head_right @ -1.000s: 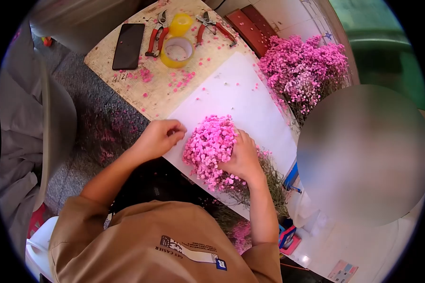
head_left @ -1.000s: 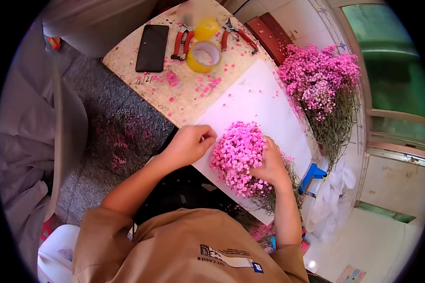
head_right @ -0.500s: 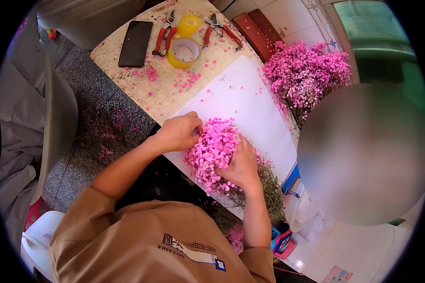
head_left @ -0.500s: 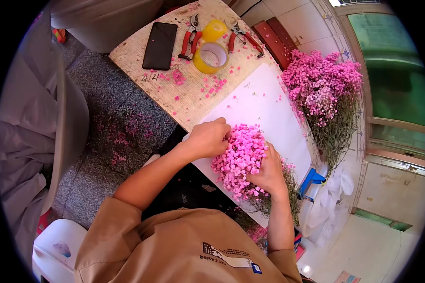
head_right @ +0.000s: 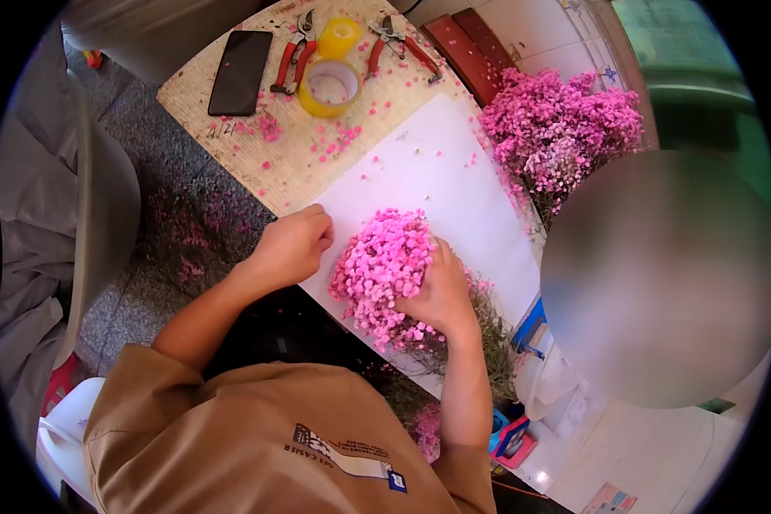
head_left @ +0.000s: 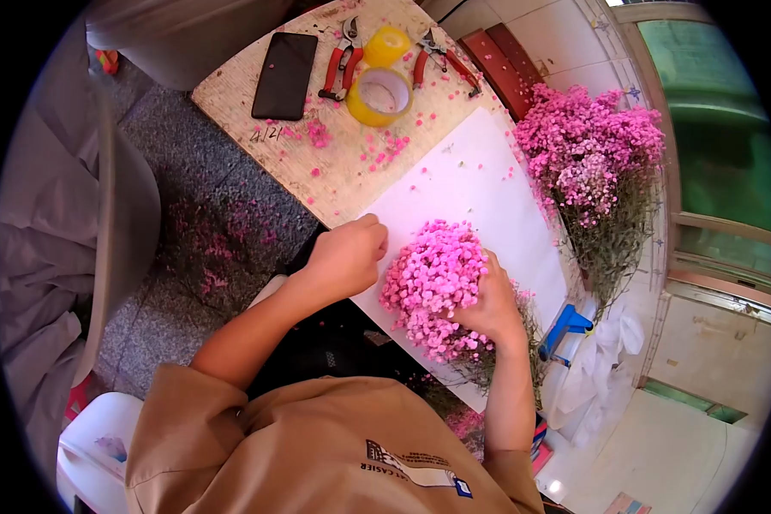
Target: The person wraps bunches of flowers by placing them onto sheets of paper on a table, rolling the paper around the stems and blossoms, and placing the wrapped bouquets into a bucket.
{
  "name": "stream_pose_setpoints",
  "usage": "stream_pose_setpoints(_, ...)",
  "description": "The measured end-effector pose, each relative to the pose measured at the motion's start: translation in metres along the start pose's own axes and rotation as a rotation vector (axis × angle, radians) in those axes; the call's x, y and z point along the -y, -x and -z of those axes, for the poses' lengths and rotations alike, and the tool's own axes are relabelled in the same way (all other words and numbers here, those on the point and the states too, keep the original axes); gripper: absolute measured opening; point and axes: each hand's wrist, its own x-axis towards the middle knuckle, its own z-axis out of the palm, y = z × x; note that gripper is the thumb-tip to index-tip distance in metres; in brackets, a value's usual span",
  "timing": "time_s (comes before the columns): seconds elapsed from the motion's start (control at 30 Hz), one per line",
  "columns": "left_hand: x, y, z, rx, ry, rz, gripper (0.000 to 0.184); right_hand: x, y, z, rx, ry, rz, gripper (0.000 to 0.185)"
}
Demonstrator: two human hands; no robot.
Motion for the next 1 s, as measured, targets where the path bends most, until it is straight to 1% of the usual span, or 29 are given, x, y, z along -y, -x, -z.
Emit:
stream_pose_setpoints(0.07, 0.003, 0.022, 0.008, -0.024, -0.048, -0.062, 0.007, -0.003, -0.006, 0.002, 0.01, -0.091, 0.035, 0.105)
stream_pose_setpoints(0.1, 0.001, 0.033, 0.014, 0.004, -0.096, -0.201, 0.006, -0.004, -0.01, 0.004, 0.001, -0.11, 0.087, 0.101)
stream_pose_setpoints(0.13, -0.003, 0.045, 0.016, 0.054, -0.148, -0.321, 0.006, -0.006, -0.013, 0.004, 0.004, -0.11, 0.092, 0.101)
stream_pose_setpoints(0.2, -0.006, 0.066, 0.007, 0.325, -0.199, -0.409, 0.006, -0.009, -0.015, 0.003, 0.04, -0.215, 0.097, 0.098)
stream_pose_setpoints(0.27, -0.008, 0.079, -0.015, 0.441, -0.134, -0.497, 0.011, -0.006, -0.015, 0.004, 0.057, -0.307, 0.096, 0.095)
stream_pose_setpoints(0.33, -0.009, 0.086, -0.039, 0.39, -0.218, -0.636, 0.015, 0.0, -0.012, 0.006, 0.133, -0.372, 0.052, 0.087)
stream_pose_setpoints(0.37, -0.009, 0.089, -0.053, 0.351, -0.262, -0.692, 0.015, 0.0, -0.007, 0.003, 0.129, -0.371, 0.054, 0.087)
stream_pose_setpoints(0.4, -0.009, 0.089, -0.061, 0.309, -0.306, -0.75, 0.015, -0.002, 0.0, -0.003, 0.067, -0.297, 0.095, 0.081)
stream_pose_setpoints(0.43, -0.007, 0.087, -0.068, 0.303, -0.307, -0.752, 0.015, -0.003, 0.004, -0.005, 0.007, -0.22, 0.137, 0.076)
stream_pose_setpoints(0.47, -0.007, 0.083, -0.07, 0.252, -0.317, -0.781, 0.015, 0.0, 0.002, -0.001, 0.006, -0.214, 0.142, 0.076)
stream_pose_setpoints(0.5, -0.007, 0.083, -0.074, 0.205, -0.326, -0.809, 0.015, 0.003, 0.002, 0.002, -0.002, -0.201, 0.082, 0.073)
stream_pose_setpoints(0.53, -0.006, 0.083, -0.077, 0.207, -0.324, -0.81, 0.015, 0.006, 0.004, 0.003, -0.01, -0.19, 0.016, 0.069)
stream_pose_setpoints(0.57, -0.006, 0.082, -0.077, 0.202, -0.351, -0.809, 0.018, 0.006, -0.002, 0.009, 0.007, -0.187, 0.027, 0.068)
stream_pose_setpoints(0.6, -0.005, 0.079, -0.078, 0.195, -0.38, -0.807, 0.022, 0.01, -0.01, 0.016, 0.003, -0.186, 0.03, 0.068)
stream_pose_setpoints(0.63, -0.002, 0.079, -0.085, 0.118, -0.381, -0.845, 0.023, 0.016, -0.015, 0.023, -0.033, -0.234, 0.075, 0.068)
stream_pose_setpoints(0.7, -0.007, 0.079, -0.08, 0.094, -0.438, -0.864, 0.022, 0.023, -0.032, 0.031, -0.08, -0.346, 0.158, 0.068)
stream_pose_setpoints(0.73, -0.009, 0.079, -0.077, 0.072, -0.494, -0.882, 0.021, 0.027, -0.04, 0.031, -0.078, -0.347, 0.167, 0.068)
stream_pose_setpoints(0.8, -0.011, 0.078, -0.076, 0.046, -0.524, -0.864, 0.02, 0.038, -0.056, 0.027, -0.046, -0.397, 0.077, 0.068)
stream_pose_setpoints(0.83, -0.012, 0.078, -0.074, 0.025, -0.546, -0.855, 0.019, 0.035, -0.059, 0.018, -0.055, -0.423, 0.104, 0.067)
stream_pose_setpoints(0.87, -0.012, 0.076, -0.072, 0.019, -0.552, -0.844, 0.019, 0.025, -0.064, 0.006, -0.048, -0.374, 0.16, 0.068)
stream_pose_setpoints(0.97, -0.01, 0.072, -0.071, 0.03, -0.554, -0.826, 0.018, 0.024, -0.062, 0.0, -0.061, -0.372, 0.217, 0.069)
stream_pose_setpoints(1.0, -0.009, 0.072, -0.071, 0.057, -0.556, -0.821, 0.018, 0.025, -0.06, 0.001, -0.045, -0.356, 0.162, 0.07)
